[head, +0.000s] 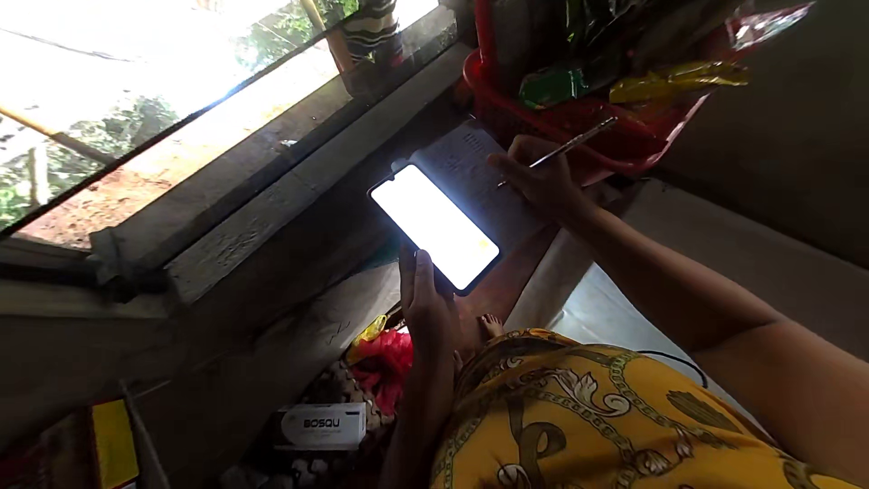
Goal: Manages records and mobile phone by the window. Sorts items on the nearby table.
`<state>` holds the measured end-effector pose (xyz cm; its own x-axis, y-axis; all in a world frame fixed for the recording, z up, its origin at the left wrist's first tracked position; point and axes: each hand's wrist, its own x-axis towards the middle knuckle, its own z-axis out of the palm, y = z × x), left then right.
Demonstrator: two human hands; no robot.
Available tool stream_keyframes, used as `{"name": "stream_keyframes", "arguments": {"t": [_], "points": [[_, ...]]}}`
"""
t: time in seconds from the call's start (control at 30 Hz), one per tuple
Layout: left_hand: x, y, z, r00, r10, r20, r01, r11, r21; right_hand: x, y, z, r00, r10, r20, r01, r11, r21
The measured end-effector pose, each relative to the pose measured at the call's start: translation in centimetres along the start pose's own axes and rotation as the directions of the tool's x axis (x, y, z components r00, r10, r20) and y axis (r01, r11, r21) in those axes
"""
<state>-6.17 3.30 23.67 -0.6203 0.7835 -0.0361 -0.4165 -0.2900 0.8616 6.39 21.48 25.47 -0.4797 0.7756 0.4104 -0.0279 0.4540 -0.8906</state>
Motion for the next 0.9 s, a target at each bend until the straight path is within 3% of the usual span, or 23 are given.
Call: {"name": "stream_keyframes", "arguments": {"t": [0.13,0.3,0.5,0.7,0.9], "points": [[0.6,-0.4,0.1,0.999,0.015,-0.042,-0.017,0.999,-0.030,1.1,0.3,0.7,0.998,-0.043,0.042,0.046,0.996,-0.079],[0.5,0.1,-0.2,0.999,0.035,-0.006,-0.035,0.999,-0.003,-1.0,-4.0,-0.8,0.996,-0.043,0.075,0.063,0.956,-0.287],[0.1,-0.5,0.4,0.999,0.033,0.021,-0.034,0.999,0.019,-1.7,-2.1,-1.0,0.997,0.005,0.076,0.005,0.992,-0.129],[0.0,-0.4,0.3,1.000,0.031,-0.004,-0.030,0.998,0.055,-2.3,-0.4,-0.5,1.000,-0.024,-0.019,0.020,0.977,-0.212],[-0.1,-0.4,0.3,0.999,0.040,0.002,-0.040,0.998,0.037,-1.6,-0.7,-0.7,1.000,0.010,0.029,-0.005,0.984,-0.176]]}}
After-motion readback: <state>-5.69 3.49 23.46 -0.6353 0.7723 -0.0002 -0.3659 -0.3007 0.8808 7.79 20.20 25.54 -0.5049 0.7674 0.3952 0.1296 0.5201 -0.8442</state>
